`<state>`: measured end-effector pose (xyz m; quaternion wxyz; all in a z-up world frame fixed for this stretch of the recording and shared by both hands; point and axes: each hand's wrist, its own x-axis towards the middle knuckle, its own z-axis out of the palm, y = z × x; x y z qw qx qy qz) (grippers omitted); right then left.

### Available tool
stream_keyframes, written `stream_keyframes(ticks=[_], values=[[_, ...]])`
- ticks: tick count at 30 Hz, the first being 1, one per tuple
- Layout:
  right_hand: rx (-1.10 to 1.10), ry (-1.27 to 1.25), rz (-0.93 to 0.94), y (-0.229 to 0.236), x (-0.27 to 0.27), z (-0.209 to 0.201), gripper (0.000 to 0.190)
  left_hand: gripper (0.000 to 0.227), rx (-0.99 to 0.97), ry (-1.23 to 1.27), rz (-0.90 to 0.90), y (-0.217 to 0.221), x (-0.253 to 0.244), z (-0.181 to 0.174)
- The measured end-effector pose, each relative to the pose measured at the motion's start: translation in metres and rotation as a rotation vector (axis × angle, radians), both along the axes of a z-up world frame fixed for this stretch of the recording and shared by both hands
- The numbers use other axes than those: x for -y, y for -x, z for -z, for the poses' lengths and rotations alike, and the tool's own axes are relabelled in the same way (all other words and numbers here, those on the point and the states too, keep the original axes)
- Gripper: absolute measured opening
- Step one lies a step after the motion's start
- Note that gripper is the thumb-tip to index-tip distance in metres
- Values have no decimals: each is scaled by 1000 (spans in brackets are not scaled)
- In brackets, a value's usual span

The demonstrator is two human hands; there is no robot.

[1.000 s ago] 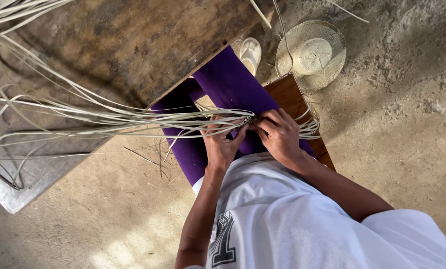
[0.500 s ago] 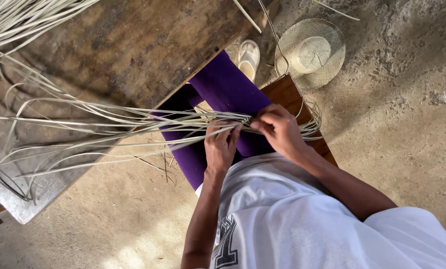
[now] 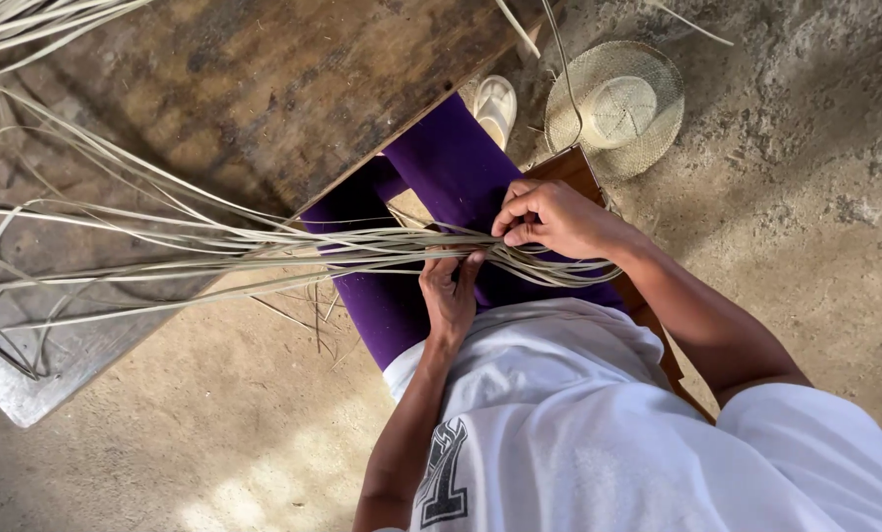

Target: Weaving long natural fibers together to create a braided strip on a wooden table

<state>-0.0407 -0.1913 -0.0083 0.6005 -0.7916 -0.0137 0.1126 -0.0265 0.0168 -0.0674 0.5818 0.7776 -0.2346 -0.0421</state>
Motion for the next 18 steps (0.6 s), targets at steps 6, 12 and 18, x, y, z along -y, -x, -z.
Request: stream_keyframes(ticks=[6,12,18], values=[[-92,-29,-110,-7,2,5,14,18,-51,29,-63,9,-7,32],[-150,99,-154,-12,-2,2,10,13,-37,63,-64,2,4,-7],[-191,274,-176,-17,-4,-7,11,14,-12,0,-78,6,-2,20]])
